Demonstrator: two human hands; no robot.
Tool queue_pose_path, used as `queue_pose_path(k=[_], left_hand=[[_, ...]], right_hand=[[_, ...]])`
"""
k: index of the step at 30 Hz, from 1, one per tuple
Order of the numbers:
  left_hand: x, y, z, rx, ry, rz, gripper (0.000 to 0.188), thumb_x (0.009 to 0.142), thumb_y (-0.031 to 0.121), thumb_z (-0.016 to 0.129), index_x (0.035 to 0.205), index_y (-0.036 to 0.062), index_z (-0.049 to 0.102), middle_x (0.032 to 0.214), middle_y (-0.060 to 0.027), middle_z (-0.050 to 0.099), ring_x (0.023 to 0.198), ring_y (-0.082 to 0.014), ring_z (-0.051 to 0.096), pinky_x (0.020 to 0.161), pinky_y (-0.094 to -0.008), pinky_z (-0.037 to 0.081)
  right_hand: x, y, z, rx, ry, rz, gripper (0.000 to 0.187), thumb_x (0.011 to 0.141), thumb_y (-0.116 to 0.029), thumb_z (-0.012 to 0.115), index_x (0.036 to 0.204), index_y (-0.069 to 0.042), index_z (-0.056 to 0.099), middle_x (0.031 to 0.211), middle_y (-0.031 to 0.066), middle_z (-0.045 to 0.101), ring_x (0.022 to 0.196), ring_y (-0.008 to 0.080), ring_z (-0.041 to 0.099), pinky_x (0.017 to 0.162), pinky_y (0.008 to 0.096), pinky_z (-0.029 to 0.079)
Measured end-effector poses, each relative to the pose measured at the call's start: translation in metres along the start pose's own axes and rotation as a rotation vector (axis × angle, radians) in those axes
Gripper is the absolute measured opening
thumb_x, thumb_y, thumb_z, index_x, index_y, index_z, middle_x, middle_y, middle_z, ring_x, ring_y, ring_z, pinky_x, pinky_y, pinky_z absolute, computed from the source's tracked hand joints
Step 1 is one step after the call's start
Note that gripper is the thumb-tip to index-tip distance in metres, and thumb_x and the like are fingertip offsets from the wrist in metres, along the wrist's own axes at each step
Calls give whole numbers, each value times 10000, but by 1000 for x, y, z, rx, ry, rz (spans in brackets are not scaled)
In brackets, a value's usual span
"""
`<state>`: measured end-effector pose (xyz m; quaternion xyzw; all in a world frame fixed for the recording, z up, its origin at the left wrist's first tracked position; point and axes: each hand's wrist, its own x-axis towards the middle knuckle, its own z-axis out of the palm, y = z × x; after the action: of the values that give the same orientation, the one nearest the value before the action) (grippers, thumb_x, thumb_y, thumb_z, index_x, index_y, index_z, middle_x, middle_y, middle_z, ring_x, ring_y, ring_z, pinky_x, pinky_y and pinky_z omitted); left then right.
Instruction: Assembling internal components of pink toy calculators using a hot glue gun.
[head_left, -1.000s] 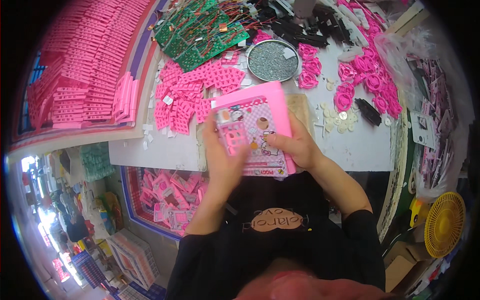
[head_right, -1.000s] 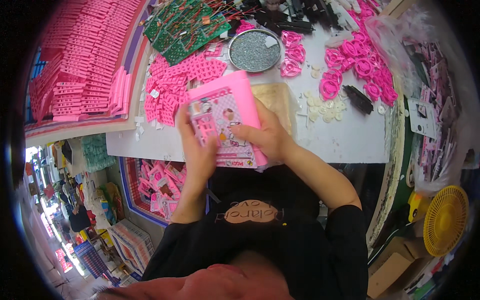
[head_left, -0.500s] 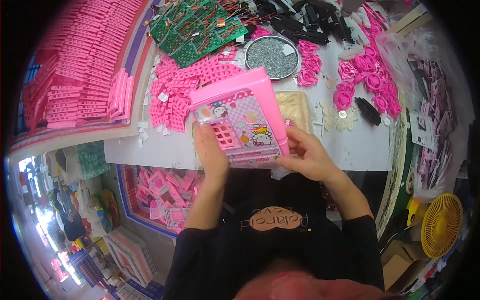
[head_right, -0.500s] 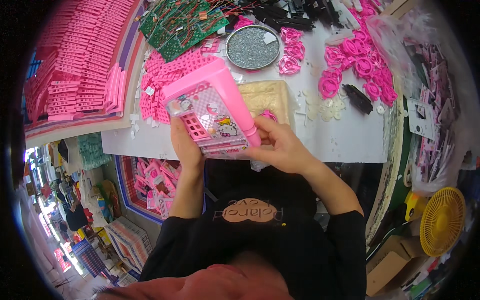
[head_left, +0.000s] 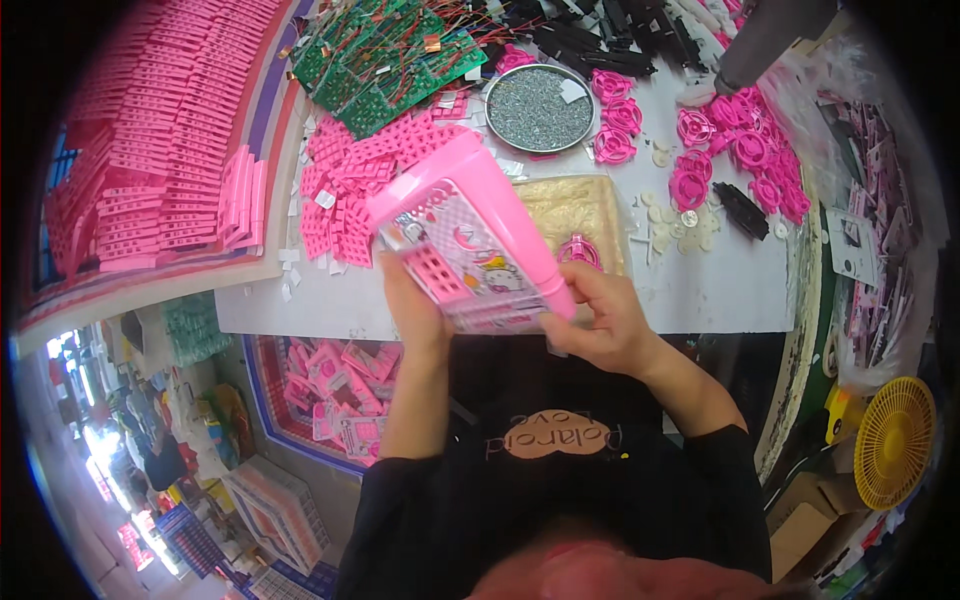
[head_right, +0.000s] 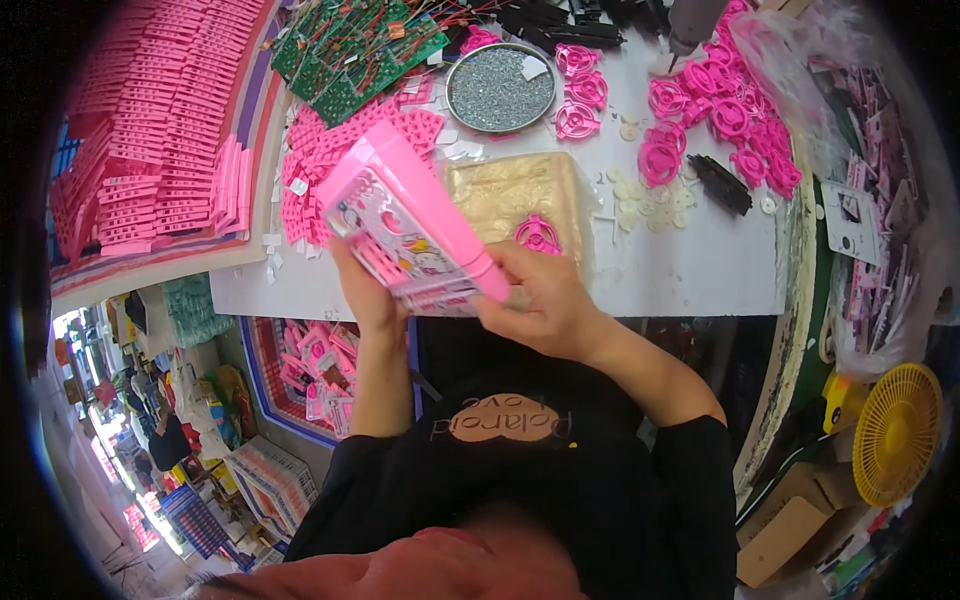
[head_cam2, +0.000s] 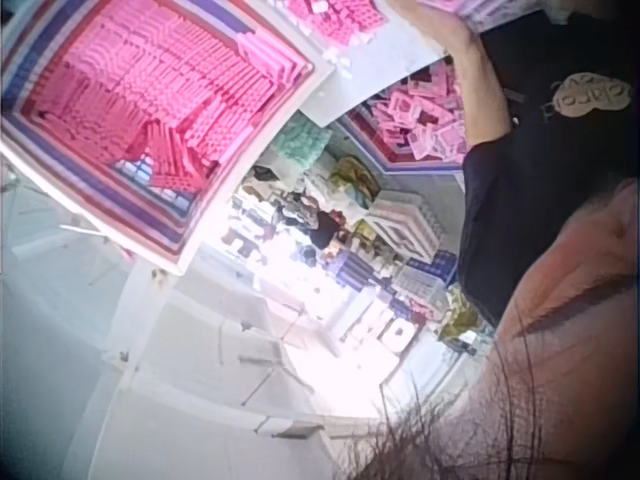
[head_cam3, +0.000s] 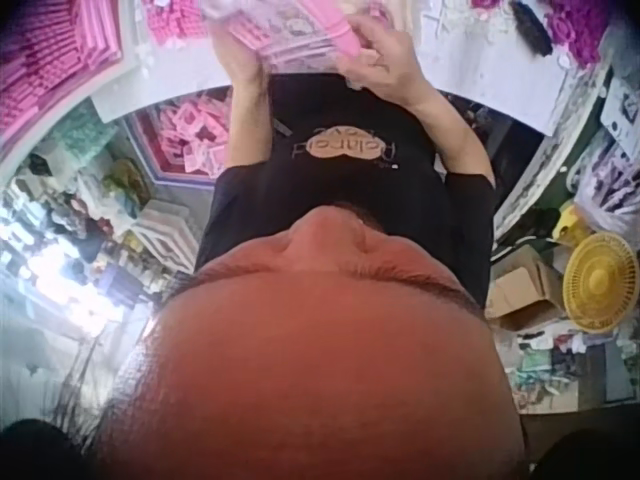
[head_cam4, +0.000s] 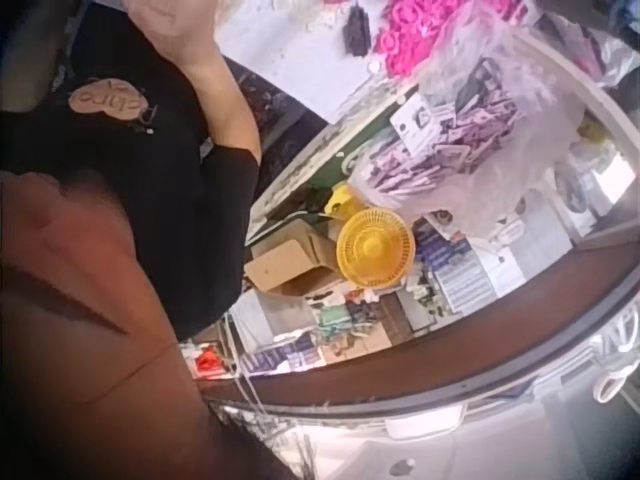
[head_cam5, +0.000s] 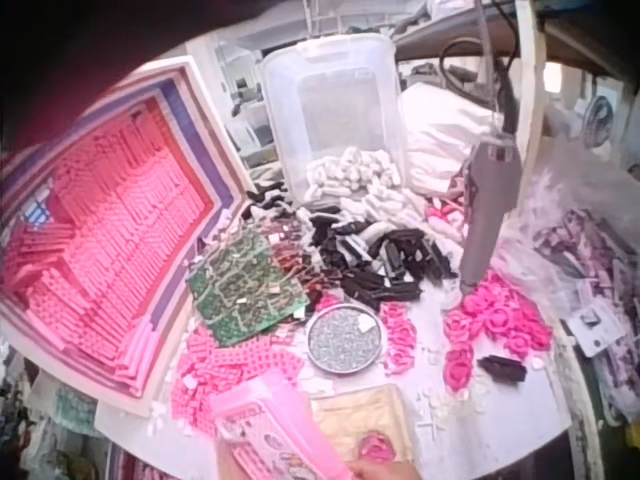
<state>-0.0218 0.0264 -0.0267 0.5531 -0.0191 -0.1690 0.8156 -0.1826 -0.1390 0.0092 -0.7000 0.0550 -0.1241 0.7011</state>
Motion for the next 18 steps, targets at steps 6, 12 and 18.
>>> queue_pose_path(k=[6,12,18], left_hand=[[8,17,13,322,-58,140,359,1114,300,401,1060,22,621,908,-23,629,807,-87,597,723,-250,502],[28,25,41,317,-108,125,380,1106,318,412,963,39,627,755,43,529,660,-36,475,584,-223,396],[-13,10,45,448,-121,230,464,1111,316,371,867,18,630,709,17,568,651,-61,519,570,-274,427]], right_hand=[[-9,-7,6,59,5,155,333,943,-144,709,1205,48,630,965,63,723,811,85,653,740,276,556],[-13,7,-3,217,144,160,325,954,-137,703,1201,63,636,1020,95,726,860,101,656,760,284,551],[-20,20,1,194,217,36,323,950,-110,700,1206,77,637,1067,102,726,949,124,651,847,299,539]])
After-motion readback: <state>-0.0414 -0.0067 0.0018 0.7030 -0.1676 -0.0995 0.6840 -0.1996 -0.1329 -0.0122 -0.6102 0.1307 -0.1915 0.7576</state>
